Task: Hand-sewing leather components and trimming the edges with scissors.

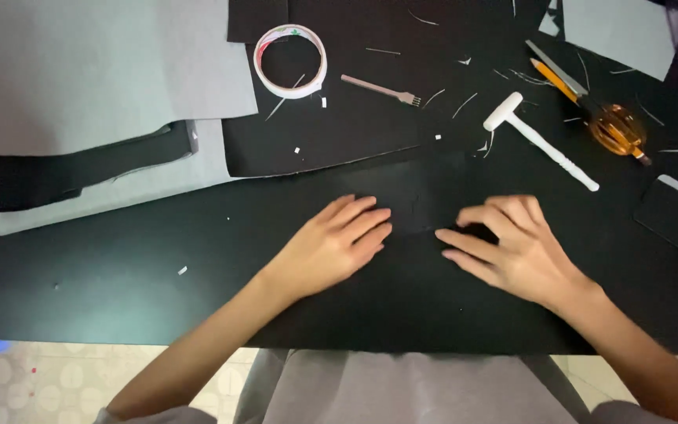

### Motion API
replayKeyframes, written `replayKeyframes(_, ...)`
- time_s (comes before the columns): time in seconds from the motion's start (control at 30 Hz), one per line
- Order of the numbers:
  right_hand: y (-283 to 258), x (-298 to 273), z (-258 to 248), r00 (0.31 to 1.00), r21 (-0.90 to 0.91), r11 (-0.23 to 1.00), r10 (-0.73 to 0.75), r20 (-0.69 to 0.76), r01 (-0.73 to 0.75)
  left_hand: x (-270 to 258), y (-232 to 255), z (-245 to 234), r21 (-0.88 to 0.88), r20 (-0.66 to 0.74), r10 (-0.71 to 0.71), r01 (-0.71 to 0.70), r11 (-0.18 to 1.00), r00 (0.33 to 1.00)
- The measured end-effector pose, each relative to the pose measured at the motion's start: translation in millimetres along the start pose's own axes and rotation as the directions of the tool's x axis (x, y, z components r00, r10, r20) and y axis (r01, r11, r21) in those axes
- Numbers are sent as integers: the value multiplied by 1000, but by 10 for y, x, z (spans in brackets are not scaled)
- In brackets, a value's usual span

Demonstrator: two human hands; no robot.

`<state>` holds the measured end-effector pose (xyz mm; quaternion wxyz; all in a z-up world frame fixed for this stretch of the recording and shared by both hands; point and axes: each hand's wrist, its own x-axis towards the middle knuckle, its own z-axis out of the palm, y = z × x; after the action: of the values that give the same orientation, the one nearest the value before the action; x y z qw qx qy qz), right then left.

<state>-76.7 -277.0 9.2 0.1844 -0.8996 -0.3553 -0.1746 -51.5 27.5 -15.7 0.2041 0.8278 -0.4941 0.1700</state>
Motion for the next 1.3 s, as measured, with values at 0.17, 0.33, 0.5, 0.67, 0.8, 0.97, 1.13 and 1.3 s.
replayKeyframes(0.17,240,-135,-298,992,-186,976,-106,68,117,-48,103,-121,10,-10,-14,14,1000,1000)
replayKeyframes(0.33,510,-509,-352,993,-349,930,112,-26,-114,-39,131,-144,-32,-4,-41,40,999,999)
replayKeyframes(0.5,250,-197,-258,985,-204,964,168,-43,-173,-17,133,-146,-76,37,-48,50,996,998)
replayKeyframes(0.67,166,-207,-139,995,-65,995,-70,73,75,-18,143,-130,-94,-9,-98,97,991,995)
replayKeyframes(0.8,351,-375,-278,997,-184,983,27,69,-14,-11,124,-123,-137,-14,-114,111,984,993)
replayKeyframes(0.97,307,-412,-274,966,-262,930,250,-65,-258,-23,134,-109,-114,-50,-91,85,990,995)
replayKeyframes(1.13,99,-106,-172,983,-148,973,184,12,-180,-72,115,-94,-114,22,-29,32,993,999)
replayKeyframes(1.3,78,181,-99,980,-134,980,161,119,-144,-83,120,-83,-116,54,-32,38,993,998)
